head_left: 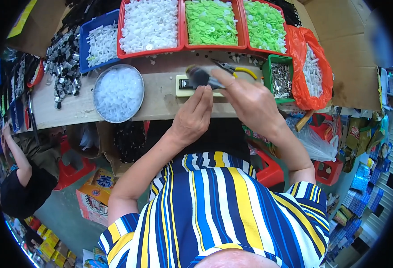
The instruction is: Assembling small mechanical toy parts using a jig, hammer, and pliers at a factory workbench.
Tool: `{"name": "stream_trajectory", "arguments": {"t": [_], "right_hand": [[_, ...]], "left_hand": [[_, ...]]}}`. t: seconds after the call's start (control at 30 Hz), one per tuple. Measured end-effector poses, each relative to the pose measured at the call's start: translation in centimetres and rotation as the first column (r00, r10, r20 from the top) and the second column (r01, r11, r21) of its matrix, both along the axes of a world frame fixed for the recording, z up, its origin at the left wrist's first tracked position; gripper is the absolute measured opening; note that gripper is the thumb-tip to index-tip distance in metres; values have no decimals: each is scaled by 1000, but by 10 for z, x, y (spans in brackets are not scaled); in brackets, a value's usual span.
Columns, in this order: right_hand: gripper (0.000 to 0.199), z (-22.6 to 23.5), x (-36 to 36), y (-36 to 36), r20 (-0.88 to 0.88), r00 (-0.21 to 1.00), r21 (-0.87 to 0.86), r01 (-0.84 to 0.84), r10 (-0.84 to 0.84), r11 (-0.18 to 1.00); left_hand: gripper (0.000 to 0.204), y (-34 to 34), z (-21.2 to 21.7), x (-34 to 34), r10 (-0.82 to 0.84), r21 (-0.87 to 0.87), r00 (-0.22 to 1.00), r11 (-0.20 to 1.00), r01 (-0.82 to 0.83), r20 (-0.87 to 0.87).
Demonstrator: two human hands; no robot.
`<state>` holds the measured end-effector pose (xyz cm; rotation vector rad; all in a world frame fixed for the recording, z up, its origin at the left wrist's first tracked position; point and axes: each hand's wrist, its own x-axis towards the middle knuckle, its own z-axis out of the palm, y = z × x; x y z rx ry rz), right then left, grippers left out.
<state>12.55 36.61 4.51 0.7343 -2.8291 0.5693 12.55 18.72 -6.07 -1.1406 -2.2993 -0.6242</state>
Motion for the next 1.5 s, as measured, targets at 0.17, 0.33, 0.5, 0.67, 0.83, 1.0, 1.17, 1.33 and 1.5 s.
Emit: {"name": "stream_trajectory", "arguments": {"t": [0.17, 0.33, 0.5, 0.67, 0.83, 1.0, 1.17, 1.33, 1.5], "right_hand": [[45, -2, -7, -2, 321, 944, 195, 17, -80, 981], [43, 4, 10, 12, -48, 999, -282, 10, -24, 959], [34, -22, 29, 30, 224, 970, -8, 99, -94, 995], [36, -23, 41, 27, -55, 993, -214, 86, -100, 973], [42, -11, 37, 36, -62, 991, -190, 105, -119, 976], [38, -22, 48, 39, 32, 987, -191, 164, -160, 968], [35, 1, 49, 36, -51, 979, -238, 181, -199, 954], [35, -24, 55, 52, 243, 904, 6, 362, -353, 932], [33, -14, 60, 53, -32, 938, -213, 331, -345, 919]], "left_hand": [[37, 0, 5, 1, 14, 11, 1000, 1000, -14, 0], [31, -15, 14, -5, 5, 163, 993, 986, -24, 118], [29, -20, 14, -10, 43, 67, 998, 997, -46, 45], [27, -17, 20, -10, 40, 99, 994, 994, -51, 102], [28, -9, 25, -13, 13, 109, 992, 994, -26, 122], [27, 2, 16, -14, -20, 62, 1000, 998, 20, -9], [30, 0, 13, -20, -26, 27, 996, 999, 29, -81], [32, -2, 11, -18, -52, 15, 998, 998, 53, -46], [32, -4, 16, -18, -44, -6, 999, 999, 44, -30]]}}
